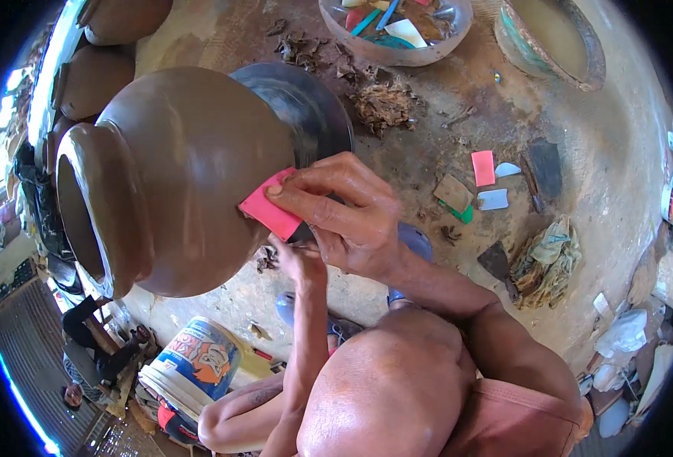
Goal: The person smooths the exterior and interior rim of a clay pot using a piece of cloth and a small smoothing tool while the pot sits on a manual wheel.
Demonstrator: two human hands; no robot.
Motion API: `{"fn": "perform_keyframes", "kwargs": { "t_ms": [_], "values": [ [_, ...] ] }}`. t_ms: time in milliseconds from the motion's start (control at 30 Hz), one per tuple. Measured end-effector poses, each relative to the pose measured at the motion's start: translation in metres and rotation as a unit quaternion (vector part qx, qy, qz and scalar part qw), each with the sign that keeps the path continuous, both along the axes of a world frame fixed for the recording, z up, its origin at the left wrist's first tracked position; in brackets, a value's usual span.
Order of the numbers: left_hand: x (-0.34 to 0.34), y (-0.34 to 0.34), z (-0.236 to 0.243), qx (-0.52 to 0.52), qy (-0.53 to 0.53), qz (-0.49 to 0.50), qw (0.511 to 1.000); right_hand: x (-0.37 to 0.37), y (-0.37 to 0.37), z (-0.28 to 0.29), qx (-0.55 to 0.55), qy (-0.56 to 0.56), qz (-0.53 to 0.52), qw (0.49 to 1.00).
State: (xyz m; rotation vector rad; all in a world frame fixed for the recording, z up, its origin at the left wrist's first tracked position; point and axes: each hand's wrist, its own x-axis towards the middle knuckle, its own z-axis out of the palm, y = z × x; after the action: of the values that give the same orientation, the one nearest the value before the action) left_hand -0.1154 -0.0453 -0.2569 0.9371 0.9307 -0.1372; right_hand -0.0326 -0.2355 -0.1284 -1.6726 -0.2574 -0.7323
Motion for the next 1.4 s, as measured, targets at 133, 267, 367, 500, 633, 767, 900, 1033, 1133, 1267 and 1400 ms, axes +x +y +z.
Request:
{"fn": "perform_keyframes", "kwargs": {
  "t_ms": [133, 267, 367, 500, 633, 767, 900, 1033, 1133, 1267, 1400],
  "values": [
    [-0.003, -0.021, 0.031, -0.015, 0.051, -0.066, 0.996, -0.002, -0.009, -0.007, 0.005, 0.010, -0.006, 1.000],
    [0.036, 0.008, 0.044, 0.050, -0.002, 0.005, 0.999, 0.000, -0.007, -0.001, 0.017, 0.008, -0.004, 1.000],
    [0.035, 0.034, 0.014, 0.102, -0.060, 0.013, 0.993, 0.001, 0.000, 0.004, 0.022, 0.000, -0.004, 1.000],
    [0.001, -0.034, 0.019, 0.020, -0.044, -0.074, 0.996, -0.001, -0.006, -0.017, 0.024, 0.015, -0.023, 0.999],
    [0.014, -0.018, 0.043, 0.009, 0.053, -0.007, 0.999, 0.001, -0.009, -0.021, 0.021, 0.016, -0.023, 0.999],
    [0.045, 0.041, 0.043, 0.119, -0.028, -0.071, 0.990, 0.001, -0.003, -0.022, 0.046, 0.032, -0.019, 0.998],
    [0.017, 0.024, 0.008, 0.101, -0.018, 0.054, 0.993, 0.004, 0.008, -0.020, 0.072, 0.041, -0.012, 0.996],
    [-0.010, -0.018, 0.026, -0.003, 0.116, -0.086, 0.990, 0.001, -0.007, -0.038, 0.065, 0.071, -0.021, 0.995],
    [0.021, -0.003, 0.035, 0.048, 0.134, 0.045, 0.989, 0.002, -0.007, -0.044, 0.068, 0.076, -0.019, 0.995],
    [0.041, 0.053, 0.016, 0.124, 0.050, 0.063, 0.989, 0.005, 0.004, -0.043, 0.090, 0.085, -0.005, 0.992],
    [-0.003, 0.011, 0.009, 0.009, 0.046, 0.016, 0.999, 0.004, 0.007, -0.049, 0.096, 0.098, -0.002, 0.991]
  ]
}}
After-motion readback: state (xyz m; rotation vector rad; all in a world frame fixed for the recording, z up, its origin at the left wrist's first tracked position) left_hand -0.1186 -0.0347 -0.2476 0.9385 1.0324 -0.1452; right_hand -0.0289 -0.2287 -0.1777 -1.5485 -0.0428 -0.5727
